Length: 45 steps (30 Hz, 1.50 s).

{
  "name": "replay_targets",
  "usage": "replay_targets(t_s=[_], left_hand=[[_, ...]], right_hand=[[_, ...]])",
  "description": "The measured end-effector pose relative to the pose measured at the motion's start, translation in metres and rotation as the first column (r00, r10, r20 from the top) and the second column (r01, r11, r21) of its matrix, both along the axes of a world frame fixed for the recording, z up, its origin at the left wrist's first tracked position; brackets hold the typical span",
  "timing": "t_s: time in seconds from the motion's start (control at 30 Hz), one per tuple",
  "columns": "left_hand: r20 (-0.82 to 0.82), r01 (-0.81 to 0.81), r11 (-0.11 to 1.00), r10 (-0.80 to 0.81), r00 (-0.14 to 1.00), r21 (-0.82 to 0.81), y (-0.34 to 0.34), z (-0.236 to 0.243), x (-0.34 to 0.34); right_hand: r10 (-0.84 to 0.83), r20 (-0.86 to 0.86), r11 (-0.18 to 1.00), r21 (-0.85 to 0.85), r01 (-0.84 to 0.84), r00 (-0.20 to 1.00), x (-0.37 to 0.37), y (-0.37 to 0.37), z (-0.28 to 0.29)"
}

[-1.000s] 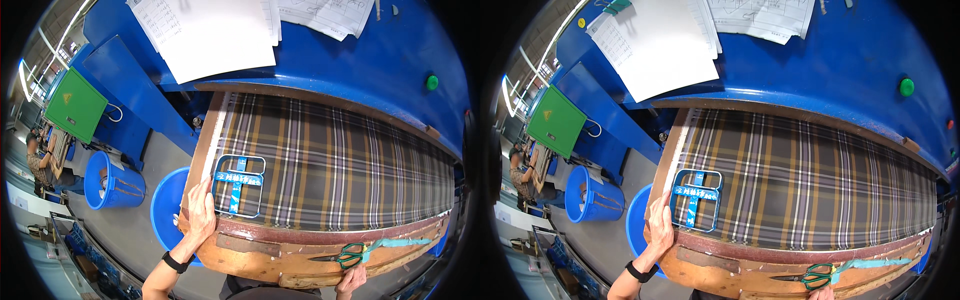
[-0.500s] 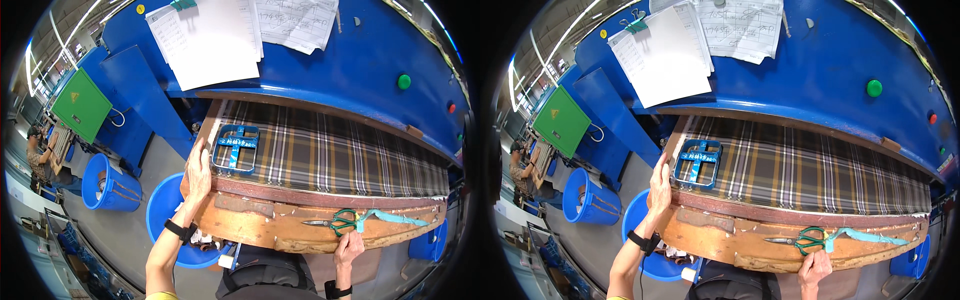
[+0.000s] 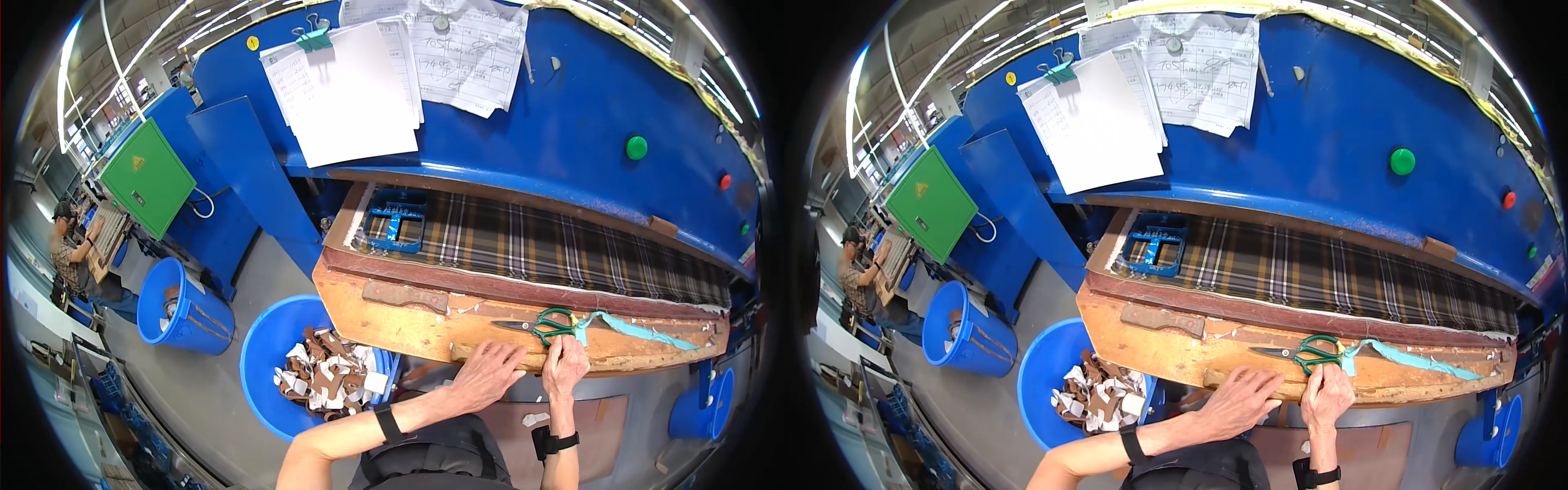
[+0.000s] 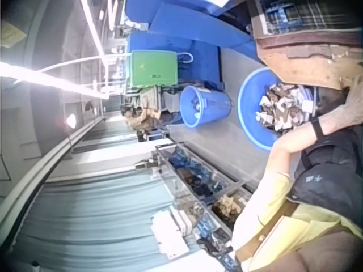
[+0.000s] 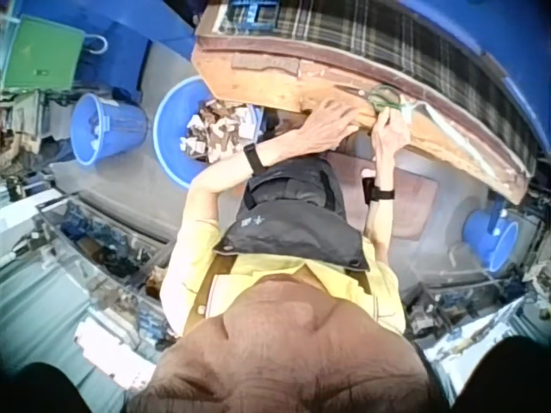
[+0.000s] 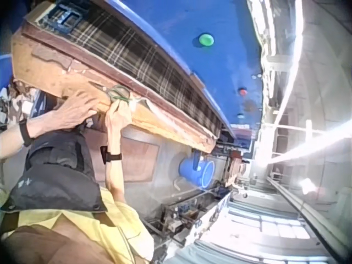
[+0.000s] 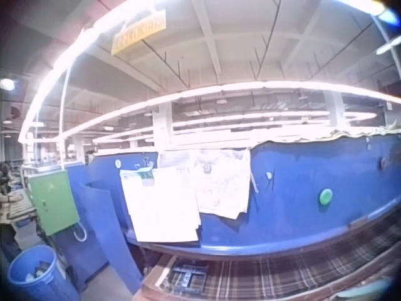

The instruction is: The person uses a blue plastic template to mark a plaid fabric roll with a white marker. They write alphanumeric codes on the template and then place a small fabric swatch inside it for comparison. The person also uses scissors to trim the fabric edge.

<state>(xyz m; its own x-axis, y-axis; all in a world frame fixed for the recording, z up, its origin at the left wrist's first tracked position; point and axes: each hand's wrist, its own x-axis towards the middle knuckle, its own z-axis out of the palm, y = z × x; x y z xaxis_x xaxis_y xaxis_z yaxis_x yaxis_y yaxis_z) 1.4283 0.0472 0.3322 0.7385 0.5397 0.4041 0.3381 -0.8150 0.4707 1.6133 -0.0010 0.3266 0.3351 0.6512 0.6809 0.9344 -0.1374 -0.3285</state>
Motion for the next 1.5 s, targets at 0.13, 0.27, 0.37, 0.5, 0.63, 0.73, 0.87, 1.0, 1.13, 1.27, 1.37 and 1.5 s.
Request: replay_targets(t_s=[0.13, 0.27, 0.37, 0.5, 0.63, 0.73, 0.87, 1.0, 1.13, 1.27, 1.37, 1.5], left_hand=[[0.0, -0.093, 0.976, 0.095, 0.995, 0.197, -0.01, 0.001, 0.001], [0.063, -0.141, 0.964, 0.13, 0.989, 0.226, -0.014, 0.0, 0.004], [0.086, -0.17, 0.964, 0.156, 0.984, 0.206, -0.018, 0.004, 0.01], [0.089, -0.216, 0.951, 0.201, 0.976, 0.222, -0.017, -0.002, 0.007], [0.058, -0.179, 0.977, 0.173, 0.983, 0.116, -0.014, 0.013, 0.009], [0.115, -0.067, 0.986, 0.05, 0.992, 0.152, -0.008, 0.062, 0.029], [0.264, -0.057, 0.928, -0.046, 0.963, 0.367, 0.006, 0.136, 0.088], [0.267, -0.119, 0.787, -0.06, 0.962, 0.605, 0.026, 0.196, 0.123], [0.268, -0.222, 0.593, 0.011, 0.963, 0.774, 0.049, 0.216, 0.159], [0.23, -0.234, 0.566, 0.079, 0.97, 0.791, 0.06, 0.219, 0.171], [0.242, -0.241, 0.585, 0.079, 0.967, 0.774, 0.058, 0.215, 0.172], [0.269, -0.308, 0.481, 0.15, 0.951, 0.821, 0.068, 0.207, 0.169]], right_hand=[[-0.015, 0.013, 1.0, 0.019, 0.015, 1.0, -0.004, -0.004, 0.002], [-0.031, 0.038, 0.999, 0.01, 0.031, 0.999, -0.003, -0.009, 0.005], [-0.029, 0.024, 1.0, -0.005, 0.029, 0.999, 0.004, -0.013, 0.002], [0.172, -0.203, 0.98, -0.06, -0.188, 0.964, 0.005, -0.027, 0.016], [0.114, -0.299, 0.993, 0.009, -0.116, 0.948, 0.082, -0.065, 0.056], [0.036, -0.387, 0.972, 0.228, 0.058, 0.922, 0.236, -0.098, 0.077], [-0.009, -0.497, 0.81, 0.506, 0.297, 0.868, 0.499, -0.159, 0.13], [-0.121, -0.601, 0.786, 0.428, 0.446, 0.79, 0.563, -0.17, 0.159], [-0.199, -0.597, 0.824, 0.326, 0.462, 0.777, 0.58, -0.154, 0.172], [-0.212, -0.589, 0.851, 0.281, 0.444, 0.78, 0.585, -0.133, 0.183], [-0.23, -0.578, 0.857, 0.261, 0.445, 0.783, 0.588, -0.13, 0.186], [-0.256, -0.563, 0.86, 0.238, 0.451, 0.786, 0.595, -0.128, 0.195]])
